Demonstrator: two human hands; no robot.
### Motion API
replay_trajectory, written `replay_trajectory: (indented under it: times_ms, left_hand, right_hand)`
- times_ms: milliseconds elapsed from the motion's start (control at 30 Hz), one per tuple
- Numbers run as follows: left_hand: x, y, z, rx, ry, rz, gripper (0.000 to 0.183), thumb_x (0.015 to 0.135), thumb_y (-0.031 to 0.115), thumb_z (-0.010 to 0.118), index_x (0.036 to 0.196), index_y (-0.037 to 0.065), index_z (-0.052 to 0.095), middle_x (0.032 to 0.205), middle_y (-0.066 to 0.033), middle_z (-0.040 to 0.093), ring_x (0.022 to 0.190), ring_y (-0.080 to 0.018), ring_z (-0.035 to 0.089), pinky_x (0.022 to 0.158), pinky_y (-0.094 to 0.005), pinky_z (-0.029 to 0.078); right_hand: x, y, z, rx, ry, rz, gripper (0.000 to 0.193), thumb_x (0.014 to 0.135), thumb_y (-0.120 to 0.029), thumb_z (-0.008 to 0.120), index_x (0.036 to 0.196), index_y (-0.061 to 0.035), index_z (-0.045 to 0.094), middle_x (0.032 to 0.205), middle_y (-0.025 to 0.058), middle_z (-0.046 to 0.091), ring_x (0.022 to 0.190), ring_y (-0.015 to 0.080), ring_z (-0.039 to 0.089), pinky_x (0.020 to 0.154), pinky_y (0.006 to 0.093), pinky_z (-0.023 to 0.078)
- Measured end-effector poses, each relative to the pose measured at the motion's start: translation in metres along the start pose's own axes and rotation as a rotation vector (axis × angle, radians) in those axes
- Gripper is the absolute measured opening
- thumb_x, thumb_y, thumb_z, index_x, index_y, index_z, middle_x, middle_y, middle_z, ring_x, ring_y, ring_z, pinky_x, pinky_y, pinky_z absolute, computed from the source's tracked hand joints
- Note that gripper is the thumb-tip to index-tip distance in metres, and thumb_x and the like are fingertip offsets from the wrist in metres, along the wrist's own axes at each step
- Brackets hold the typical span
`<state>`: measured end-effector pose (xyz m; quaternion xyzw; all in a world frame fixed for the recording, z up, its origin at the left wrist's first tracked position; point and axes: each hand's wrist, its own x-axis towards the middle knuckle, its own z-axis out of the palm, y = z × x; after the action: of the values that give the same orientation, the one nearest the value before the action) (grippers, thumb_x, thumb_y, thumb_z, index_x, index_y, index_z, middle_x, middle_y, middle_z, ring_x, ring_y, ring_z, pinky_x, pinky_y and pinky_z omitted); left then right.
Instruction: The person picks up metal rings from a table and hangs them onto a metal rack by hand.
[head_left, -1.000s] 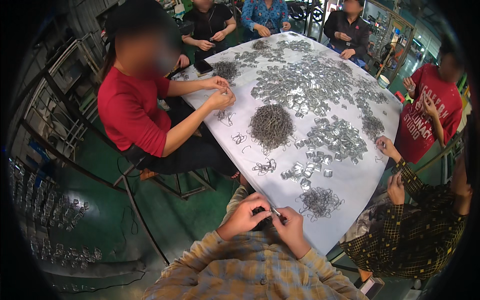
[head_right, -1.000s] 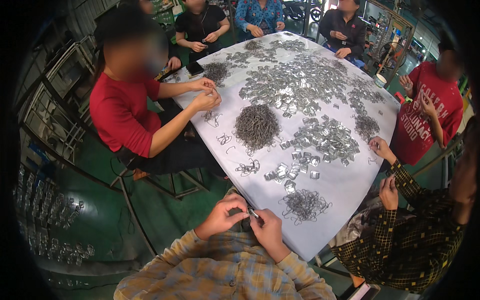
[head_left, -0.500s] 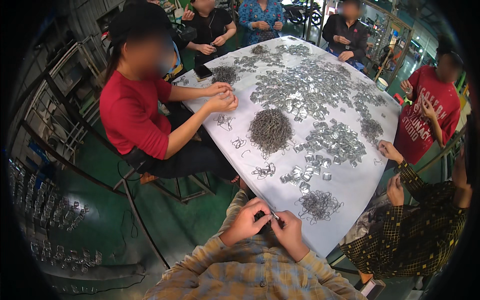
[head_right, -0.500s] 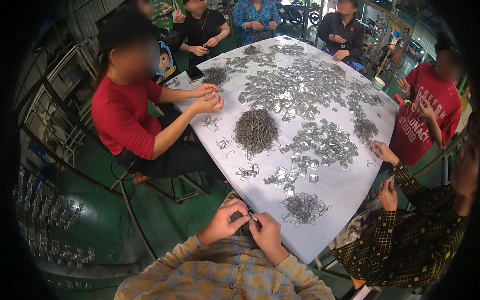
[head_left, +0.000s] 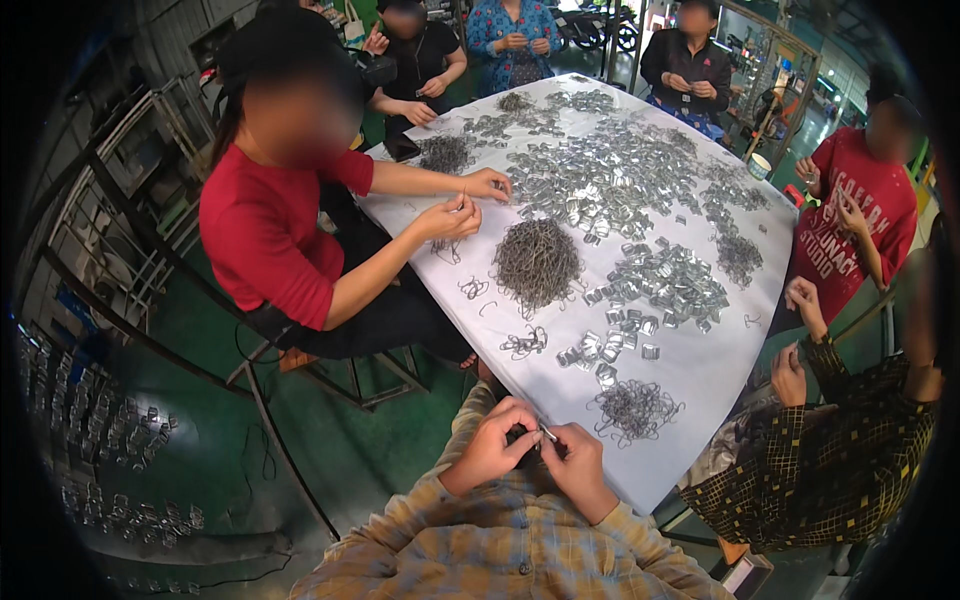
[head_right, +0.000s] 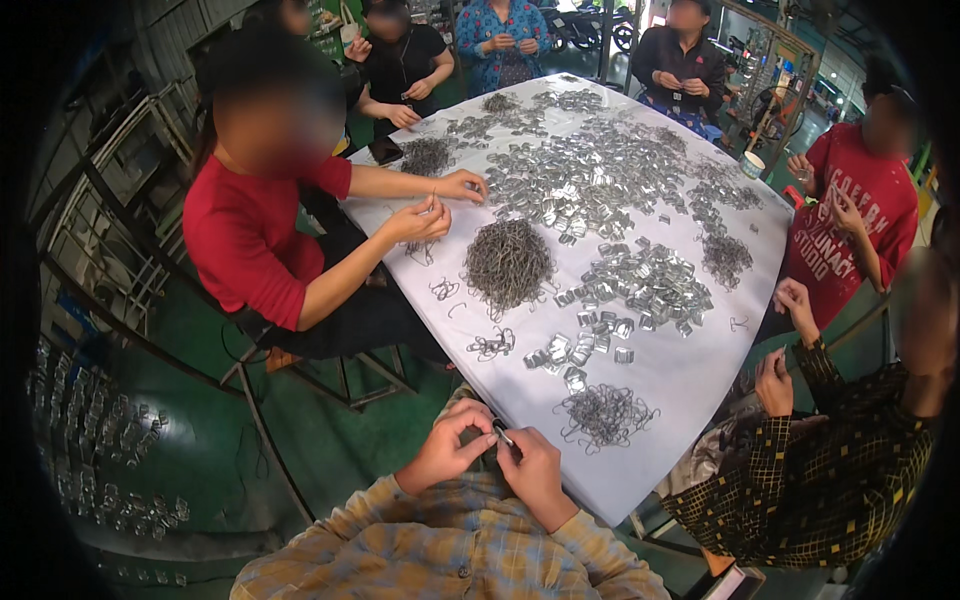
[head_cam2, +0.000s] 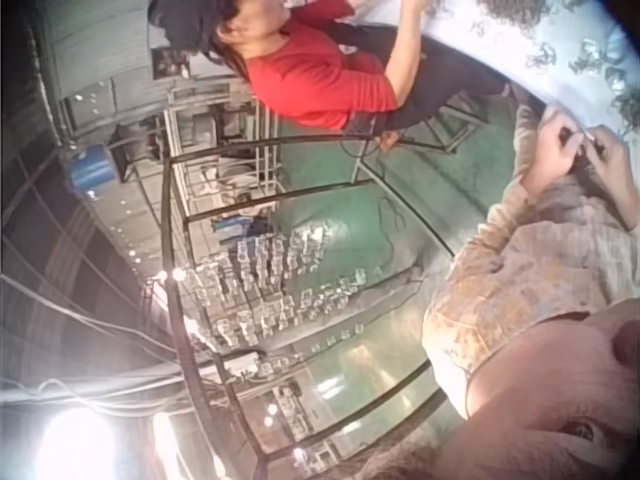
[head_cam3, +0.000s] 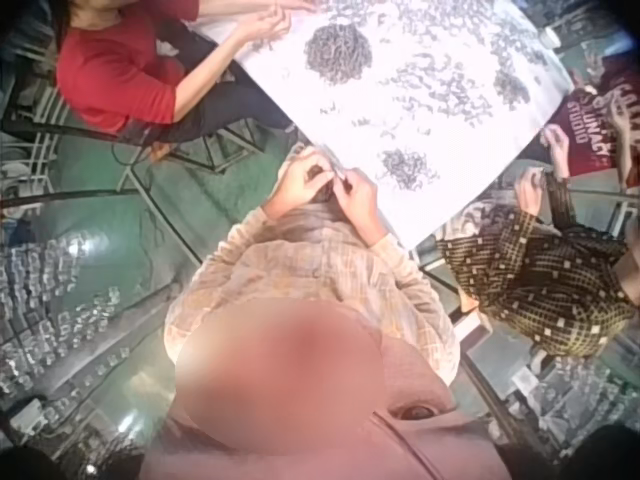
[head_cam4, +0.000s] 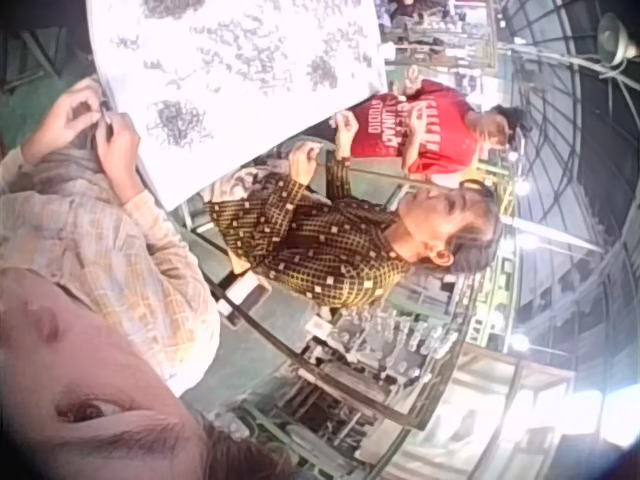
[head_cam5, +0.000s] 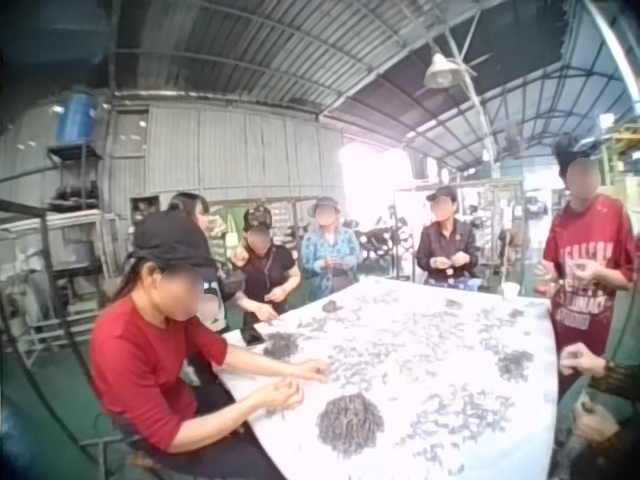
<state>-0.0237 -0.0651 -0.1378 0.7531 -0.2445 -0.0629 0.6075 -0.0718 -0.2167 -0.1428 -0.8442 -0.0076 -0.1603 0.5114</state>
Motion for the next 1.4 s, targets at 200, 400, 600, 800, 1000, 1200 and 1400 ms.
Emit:
replay_trajectory:
  times_ms: [200, 400, 600, 800, 1000, 1200, 1400]
  left_hand:
    - [0.0, 0.002, 0.0, 0.007, 0.013, 0.007, 0.01, 0.078, 0.002, 0.066, 0.083, 0.003, 0.057, 0.097, -0.0066, 0.054, 0.084, -0.0156, 0.053, 0.076, -0.0273, 0.043]
    - [-0.001, 0.002, -0.001, -0.025, 0.019, 0.005, 0.01, 0.078, 0.002, 0.066, 0.083, 0.003, 0.057, 0.097, -0.0072, 0.055, 0.083, -0.0158, 0.053, 0.075, -0.0271, 0.043]
    - [0.0, 0.004, -0.001, -0.027, 0.008, 0.021, 0.01, 0.079, 0.003, 0.065, 0.084, 0.003, 0.057, 0.097, -0.0075, 0.054, 0.083, -0.0155, 0.053, 0.075, -0.027, 0.044]
    - [-0.001, -0.003, -0.001, 0.006, -0.018, 0.075, 0.011, 0.081, 0.003, 0.064, 0.087, 0.002, 0.055, 0.097, -0.0081, 0.052, 0.082, -0.0154, 0.054, 0.071, -0.026, 0.046]
    - [-0.002, -0.002, 0.0, 0.003, -0.03, 0.086, 0.011, 0.081, 0.003, 0.064, 0.087, 0.002, 0.055, 0.097, -0.008, 0.053, 0.083, -0.0156, 0.054, 0.07, -0.0261, 0.046]
    - [0.001, -0.005, 0.0, -0.13, 0.018, 0.054, 0.009, 0.081, 0.0, 0.062, 0.085, 0.001, 0.054, 0.091, -0.0049, 0.05, 0.082, -0.0121, 0.049, 0.07, -0.0239, 0.042]
    - [0.0, -0.004, 0.002, -0.142, -0.001, 0.004, 0.01, 0.08, 0.0, 0.064, 0.085, 0.001, 0.055, 0.092, -0.0051, 0.051, 0.082, -0.0128, 0.05, 0.071, -0.0241, 0.042]
  right_hand:
    - [-0.001, 0.002, 0.001, -0.016, -0.025, 0.012, 0.012, 0.074, -0.008, 0.067, 0.085, -0.0038, 0.065, 0.071, 0.0113, 0.059, 0.055, 0.0251, 0.059, 0.051, 0.0333, 0.046]
    - [-0.001, 0.005, 0.004, -0.011, -0.024, -0.002, 0.013, 0.073, -0.009, 0.066, 0.085, -0.0043, 0.065, 0.071, 0.0117, 0.06, 0.056, 0.0275, 0.059, 0.052, 0.0348, 0.047]
    - [0.0, 0.005, 0.002, -0.027, -0.032, -0.005, 0.013, 0.073, -0.009, 0.066, 0.085, -0.0041, 0.065, 0.071, 0.0116, 0.059, 0.056, 0.0273, 0.059, 0.051, 0.035, 0.047]
    - [-0.001, 0.003, 0.002, -0.029, -0.042, -0.007, 0.013, 0.073, -0.008, 0.066, 0.085, -0.0042, 0.065, 0.07, 0.0116, 0.059, 0.056, 0.0272, 0.059, 0.051, 0.0352, 0.047]
    - [-0.002, 0.003, 0.0, -0.01, -0.014, -0.022, 0.012, 0.073, -0.008, 0.066, 0.084, -0.0034, 0.064, 0.069, 0.012, 0.059, 0.057, 0.0279, 0.059, 0.052, 0.0352, 0.047]
    - [0.001, 0.004, 0.0, 0.027, -0.014, 0.033, 0.012, 0.074, -0.009, 0.066, 0.084, -0.0016, 0.064, 0.067, 0.0125, 0.057, 0.056, 0.0258, 0.057, 0.053, 0.0337, 0.045]
    - [0.001, 0.006, -0.002, 0.074, -0.002, 0.064, 0.012, 0.074, -0.005, 0.067, 0.084, 0.0002, 0.064, 0.067, 0.0119, 0.057, 0.054, 0.0214, 0.057, 0.051, 0.0305, 0.045]
